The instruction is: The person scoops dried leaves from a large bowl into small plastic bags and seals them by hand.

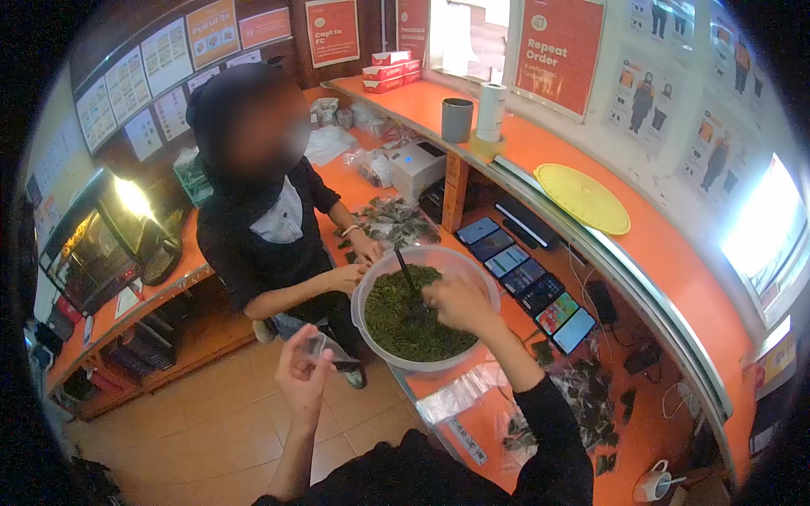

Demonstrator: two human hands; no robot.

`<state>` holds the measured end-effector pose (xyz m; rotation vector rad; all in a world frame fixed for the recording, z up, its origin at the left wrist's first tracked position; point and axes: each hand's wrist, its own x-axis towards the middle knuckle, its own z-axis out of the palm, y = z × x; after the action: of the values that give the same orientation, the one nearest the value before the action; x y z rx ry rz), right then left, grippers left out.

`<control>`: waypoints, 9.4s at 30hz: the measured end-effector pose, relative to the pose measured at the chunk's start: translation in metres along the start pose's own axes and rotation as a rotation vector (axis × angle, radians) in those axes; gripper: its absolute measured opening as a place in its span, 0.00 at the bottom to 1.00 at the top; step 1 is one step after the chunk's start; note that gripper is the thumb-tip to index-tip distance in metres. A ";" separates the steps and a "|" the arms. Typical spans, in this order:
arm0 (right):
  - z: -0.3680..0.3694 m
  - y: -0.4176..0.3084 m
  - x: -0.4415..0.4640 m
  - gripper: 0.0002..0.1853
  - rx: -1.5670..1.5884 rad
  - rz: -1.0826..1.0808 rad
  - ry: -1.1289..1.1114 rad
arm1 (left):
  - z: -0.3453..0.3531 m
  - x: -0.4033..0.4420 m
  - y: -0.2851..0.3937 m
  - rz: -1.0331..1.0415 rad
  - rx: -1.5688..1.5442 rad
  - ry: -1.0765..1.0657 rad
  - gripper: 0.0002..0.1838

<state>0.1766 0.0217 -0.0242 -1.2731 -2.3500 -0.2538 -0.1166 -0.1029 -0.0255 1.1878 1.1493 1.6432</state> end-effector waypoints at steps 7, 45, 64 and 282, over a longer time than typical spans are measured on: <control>0.010 0.001 -0.008 0.08 0.351 0.020 -0.444 | 0.015 0.019 0.032 0.204 0.016 -0.015 0.32; -0.062 -0.058 -0.022 0.20 0.076 0.002 0.277 | 0.107 0.049 -0.002 0.176 0.525 -0.401 0.28; -0.066 -0.087 -0.055 0.04 0.870 0.235 0.557 | 0.097 0.009 0.015 0.009 -0.255 -0.416 0.05; -0.052 -0.096 -0.032 0.05 0.660 0.164 0.529 | 0.089 0.024 -0.005 -0.121 -0.278 -0.456 0.03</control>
<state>0.1278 -0.0745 0.0111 -0.9152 -1.6585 0.2069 -0.0363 -0.0593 -0.0104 1.2025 0.6683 1.2996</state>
